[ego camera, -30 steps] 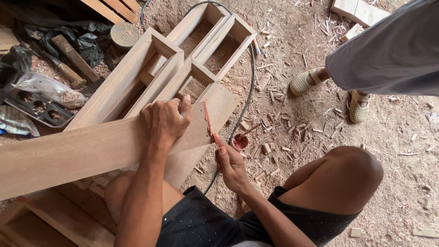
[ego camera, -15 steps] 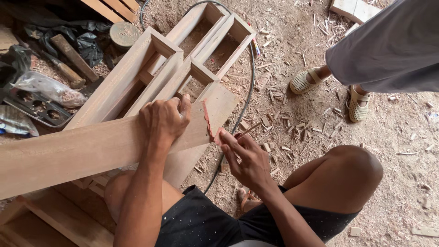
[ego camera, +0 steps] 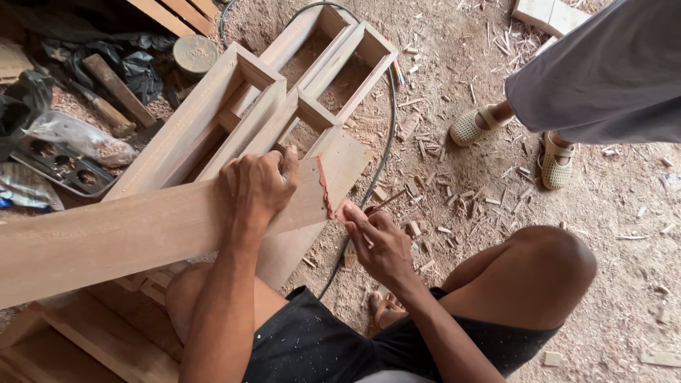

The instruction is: The person sits on the floor and uses a small reddish putty to fill screw holes and gaps on a wooden frame. They repeatedly dip a small tool into a container of putty and apply it to the frame, smoothing it with their fingers.

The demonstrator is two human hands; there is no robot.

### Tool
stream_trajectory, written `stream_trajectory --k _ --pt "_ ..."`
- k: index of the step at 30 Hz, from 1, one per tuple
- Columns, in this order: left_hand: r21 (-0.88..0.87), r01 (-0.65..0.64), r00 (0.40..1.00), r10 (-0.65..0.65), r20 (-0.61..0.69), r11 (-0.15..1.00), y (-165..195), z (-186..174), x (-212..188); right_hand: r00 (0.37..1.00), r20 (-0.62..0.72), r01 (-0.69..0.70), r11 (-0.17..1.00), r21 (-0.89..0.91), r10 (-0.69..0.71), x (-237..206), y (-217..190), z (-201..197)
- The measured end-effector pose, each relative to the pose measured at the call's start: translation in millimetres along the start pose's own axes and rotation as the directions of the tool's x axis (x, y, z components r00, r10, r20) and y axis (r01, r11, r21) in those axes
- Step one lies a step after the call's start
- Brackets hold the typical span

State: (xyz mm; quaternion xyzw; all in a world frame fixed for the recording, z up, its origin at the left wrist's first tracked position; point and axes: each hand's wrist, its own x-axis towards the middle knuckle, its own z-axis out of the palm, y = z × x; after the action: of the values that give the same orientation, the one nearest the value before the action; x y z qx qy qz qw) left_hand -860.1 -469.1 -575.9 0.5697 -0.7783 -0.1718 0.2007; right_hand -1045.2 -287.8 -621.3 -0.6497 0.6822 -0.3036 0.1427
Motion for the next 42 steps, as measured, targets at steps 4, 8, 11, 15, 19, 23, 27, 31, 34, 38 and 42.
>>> stream_trajectory --k 4,8,11,15,19,23,27,31,34,38,42 --pt "-0.026 0.051 0.996 -0.049 0.079 0.998 0.1 -1.0 -0.1 0.993 -0.113 0.053 0.990 0.133 -0.038 -5.0 4.4 4.8" --pt "-0.004 -0.004 1.000 0.004 0.017 1.000 -2.4 0.8 1.0 1.000 -0.027 0.002 0.998 0.057 0.000 -6.3 7.8 9.3" --pt "0.020 0.029 0.996 -0.030 0.087 0.999 -4.8 4.5 2.1 0.998 -0.054 -0.018 0.998 0.054 0.021 3.8 8.4 0.9" --pt "-0.088 0.006 0.999 -0.002 0.041 0.996 -7.1 11.2 -0.3 0.996 0.077 0.047 0.989 -0.139 -0.036 26.5 -5.2 -33.9" --pt "-0.089 -0.035 0.999 0.032 -0.032 0.995 -6.4 16.0 -1.2 0.945 0.322 0.109 0.874 -0.473 0.056 61.5 -34.2 -72.0" --pt "-0.044 0.007 1.000 -0.008 -0.027 0.999 -3.0 16.8 -0.6 0.904 0.401 0.111 0.824 -0.555 0.148 101.9 -64.9 -75.2" --pt "-0.118 0.003 1.000 -0.006 -0.027 0.993 -2.0 14.6 -0.5 0.896 0.433 0.214 0.757 -0.618 0.101 132.0 -81.7 -63.0" --pt "-0.164 -0.025 0.997 0.012 -0.079 0.986 -2.6 15.7 0.1 0.893 0.445 0.262 0.731 -0.631 0.063 145.0 -90.1 -54.4" --pt "-0.137 -0.030 0.993 0.014 -0.121 0.990 -3.4 21.9 1.9 0.865 0.484 0.270 0.687 -0.674 0.135 147.2 -93.4 -55.1" --pt "-0.172 -0.018 0.993 -0.003 -0.120 0.985 -7.3 36.1 5.1 0.870 0.473 0.249 0.700 -0.669 0.142 150.2 -96.9 -56.0" --pt "-0.194 0.021 1.000 -0.018 0.016 0.981 -15.4 50.9 7.4 0.867 0.473 0.246 0.690 -0.681 0.158 155.7 -96.6 -55.6"
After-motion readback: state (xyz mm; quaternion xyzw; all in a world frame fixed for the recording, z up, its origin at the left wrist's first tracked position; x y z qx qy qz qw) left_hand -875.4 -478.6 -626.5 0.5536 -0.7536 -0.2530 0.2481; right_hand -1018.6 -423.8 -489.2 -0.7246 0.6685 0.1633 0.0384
